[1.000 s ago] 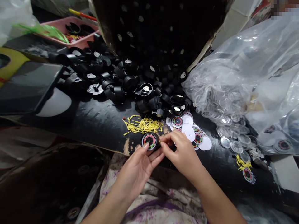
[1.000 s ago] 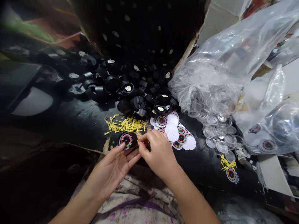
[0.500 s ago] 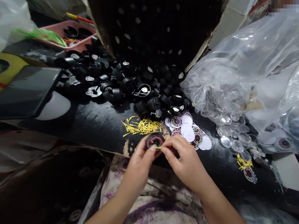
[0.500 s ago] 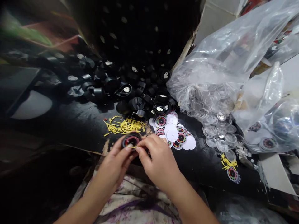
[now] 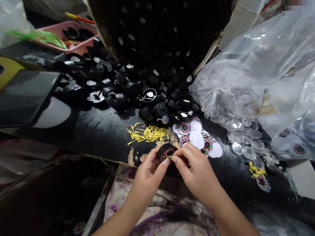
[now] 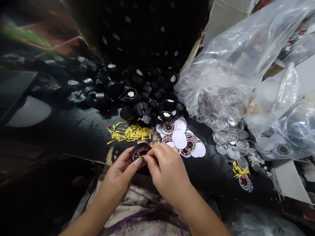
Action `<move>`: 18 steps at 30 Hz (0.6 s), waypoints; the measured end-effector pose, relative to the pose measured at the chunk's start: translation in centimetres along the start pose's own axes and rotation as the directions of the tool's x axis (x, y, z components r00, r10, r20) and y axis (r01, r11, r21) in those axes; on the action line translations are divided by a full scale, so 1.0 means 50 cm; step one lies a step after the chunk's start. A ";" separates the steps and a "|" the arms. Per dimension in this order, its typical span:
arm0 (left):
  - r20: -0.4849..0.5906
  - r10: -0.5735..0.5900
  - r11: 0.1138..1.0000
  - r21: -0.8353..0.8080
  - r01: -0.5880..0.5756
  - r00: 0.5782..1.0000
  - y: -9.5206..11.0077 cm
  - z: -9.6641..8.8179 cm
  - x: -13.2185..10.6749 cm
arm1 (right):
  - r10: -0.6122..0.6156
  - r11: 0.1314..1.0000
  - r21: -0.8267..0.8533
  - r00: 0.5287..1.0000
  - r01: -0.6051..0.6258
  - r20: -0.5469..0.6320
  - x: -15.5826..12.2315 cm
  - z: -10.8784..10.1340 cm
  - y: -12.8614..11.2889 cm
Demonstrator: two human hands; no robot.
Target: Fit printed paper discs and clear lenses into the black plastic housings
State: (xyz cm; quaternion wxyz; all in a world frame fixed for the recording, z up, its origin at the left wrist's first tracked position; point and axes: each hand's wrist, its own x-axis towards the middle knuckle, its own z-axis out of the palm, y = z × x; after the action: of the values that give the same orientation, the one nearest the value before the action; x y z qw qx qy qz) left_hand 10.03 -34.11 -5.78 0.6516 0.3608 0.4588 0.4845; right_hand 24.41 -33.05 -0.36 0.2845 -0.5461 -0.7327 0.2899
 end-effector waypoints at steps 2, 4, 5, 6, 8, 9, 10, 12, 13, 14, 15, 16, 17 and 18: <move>-0.033 0.041 0.996 0.078 -0.038 0.999 0.005 0.002 0.000 | -0.011 1.000 -0.016 1.000 0.011 -0.012 -0.002 0.002 -0.001; -0.066 0.090 0.982 0.170 -0.078 0.994 0.009 0.003 -0.002 | -0.013 1.000 -0.022 1.000 0.013 -0.020 -0.006 0.007 -0.001; -0.080 0.117 0.972 0.213 -0.097 0.990 0.012 0.003 -0.003 | -0.010 1.000 -0.025 1.000 0.010 -0.025 -0.008 0.011 -0.002; -0.091 0.142 0.961 0.250 -0.115 0.986 0.015 0.003 -0.004 | -0.003 1.000 -0.031 1.000 0.003 -0.029 -0.011 0.016 -0.003; -0.110 0.186 0.939 0.312 -0.144 0.976 0.021 0.002 -0.008 | 0.017 0.999 -0.043 0.999 -0.019 -0.048 -0.015 0.025 -0.006; -0.118 0.204 0.929 0.335 -0.154 0.972 0.023 0.001 -0.010 | 0.028 0.998 -0.045 0.998 -0.031 -0.062 -0.017 0.028 -0.007; -0.125 0.214 0.923 0.352 -0.159 0.969 0.026 0.000 -0.011 | 0.039 0.998 -0.043 0.997 -0.042 -0.070 -0.017 0.030 -0.009; -0.127 0.205 0.922 0.357 -0.148 0.970 0.028 -0.004 -0.010 | 0.059 0.998 -0.024 0.996 -0.060 -0.062 -0.015 0.028 -0.011; -0.116 0.178 0.932 0.339 -0.130 0.977 0.028 -0.006 -0.008 | 0.064 0.998 -0.016 0.997 -0.065 -0.049 -0.013 0.024 -0.011; -0.092 0.136 0.949 0.299 -0.103 0.986 0.028 -0.009 -0.006 | 0.060 0.998 -0.012 0.998 -0.060 -0.037 -0.011 0.019 -0.012; -0.057 0.086 0.968 0.242 -0.070 0.995 0.026 -0.013 -0.003 | 0.041 0.999 -0.012 0.999 -0.042 -0.030 -0.008 0.013 -0.012; -0.016 0.038 0.984 0.175 -0.035 0.999 0.025 -0.016 -0.001 | 0.006 1.000 -0.019 1.000 -0.006 -0.030 -0.005 0.008 -0.012; 0.025 -0.003 0.994 0.109 0.000 1.000 0.024 -0.020 0.000 | -0.042 0.998 -0.038 0.998 0.040 -0.038 -0.002 0.003 -0.012; 0.057 -0.034 0.998 0.054 0.031 0.998 0.023 -0.023 0.001 | -0.095 0.993 -0.069 0.995 0.092 -0.043 0.000 0.000 -0.011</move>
State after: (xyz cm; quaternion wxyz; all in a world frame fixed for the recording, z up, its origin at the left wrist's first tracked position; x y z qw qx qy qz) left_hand 8.60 -33.73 -5.10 0.6626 0.3842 0.4584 0.4508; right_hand 24.05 -33.16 0.06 0.2964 -0.5270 -0.7598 0.2389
